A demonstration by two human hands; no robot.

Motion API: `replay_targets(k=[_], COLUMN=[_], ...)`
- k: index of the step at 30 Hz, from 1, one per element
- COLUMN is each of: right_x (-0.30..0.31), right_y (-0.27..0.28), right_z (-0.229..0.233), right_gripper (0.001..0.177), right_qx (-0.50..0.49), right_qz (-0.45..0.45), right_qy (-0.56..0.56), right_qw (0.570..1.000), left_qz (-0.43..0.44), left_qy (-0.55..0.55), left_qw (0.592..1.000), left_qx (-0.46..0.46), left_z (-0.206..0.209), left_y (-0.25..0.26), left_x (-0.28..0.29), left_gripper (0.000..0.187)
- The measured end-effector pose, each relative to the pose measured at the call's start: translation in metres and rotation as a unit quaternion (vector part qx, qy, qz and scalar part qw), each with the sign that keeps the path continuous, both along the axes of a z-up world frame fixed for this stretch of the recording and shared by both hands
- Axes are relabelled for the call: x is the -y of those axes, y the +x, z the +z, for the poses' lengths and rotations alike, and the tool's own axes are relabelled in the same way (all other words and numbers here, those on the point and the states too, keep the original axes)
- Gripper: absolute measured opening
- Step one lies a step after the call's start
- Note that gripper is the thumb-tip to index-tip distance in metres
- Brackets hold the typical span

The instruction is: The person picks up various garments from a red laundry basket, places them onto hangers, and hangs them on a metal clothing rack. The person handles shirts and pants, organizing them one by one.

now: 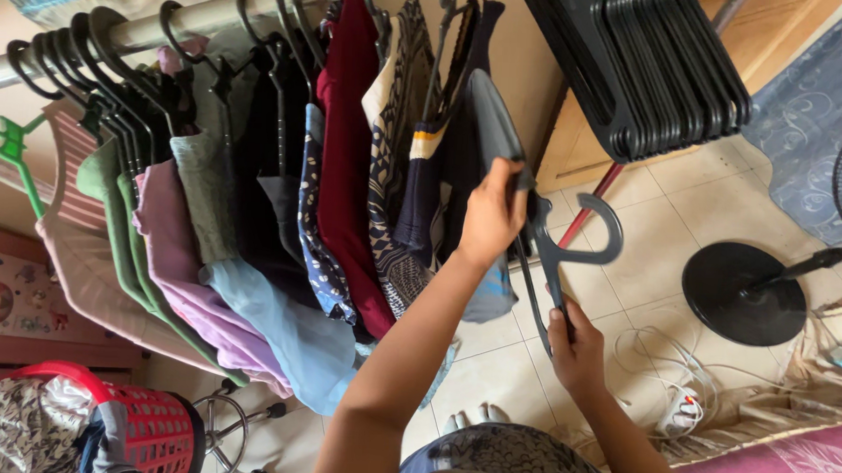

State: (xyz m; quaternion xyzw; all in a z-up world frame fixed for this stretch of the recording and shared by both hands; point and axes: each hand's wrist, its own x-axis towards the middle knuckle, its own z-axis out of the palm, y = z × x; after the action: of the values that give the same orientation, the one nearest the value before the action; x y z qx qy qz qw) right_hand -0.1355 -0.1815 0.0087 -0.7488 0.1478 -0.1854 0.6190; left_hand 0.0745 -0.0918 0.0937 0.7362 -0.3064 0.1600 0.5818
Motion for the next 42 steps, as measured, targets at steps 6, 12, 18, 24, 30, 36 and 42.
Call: replay_targets(k=[6,12,18,24,30,36,42], right_x=[0.019,0.044,0.063,0.024,0.014,0.013,0.075], right_y=[-0.003,-0.011,0.011,0.092,0.126,0.126,0.105], right_z=[0.015,0.047,0.066,0.047,0.032,0.009,-0.027], right_gripper=[0.036,0.039,0.061,0.071,0.059,0.062,0.067], right_qx=[0.039,0.031,0.069,0.208,0.181,0.036,-0.029], right_qz=[0.033,0.064,0.205,0.238,0.192,0.059,-0.087], right_qy=[-0.044,0.026,0.324,0.236,-0.015,-0.509,-0.629], right_qw=[0.998,0.997,0.921,0.919,0.964,0.858,0.772], left_qz=[-0.043,0.033,-0.105,-0.086,-0.071,-0.001,0.069], left_qy=[0.149,0.132,0.115,0.086,0.049,0.0,0.071], left_qw=[0.987,0.928,0.918,0.925,0.943,0.955,0.953], left_qx=[0.043,0.347,0.365,0.36,0.322,0.296,0.286], left_z=[0.055,0.112,0.094,0.08,0.07,0.073,0.101], left_y=[-0.036,0.01,0.086,0.099,0.104,0.078,0.004], left_x=[-0.022,-0.036,-0.013,-0.004,-0.008,0.004,0.015], left_gripper=[0.033,0.036,0.015,0.015,0.013,0.014,0.014])
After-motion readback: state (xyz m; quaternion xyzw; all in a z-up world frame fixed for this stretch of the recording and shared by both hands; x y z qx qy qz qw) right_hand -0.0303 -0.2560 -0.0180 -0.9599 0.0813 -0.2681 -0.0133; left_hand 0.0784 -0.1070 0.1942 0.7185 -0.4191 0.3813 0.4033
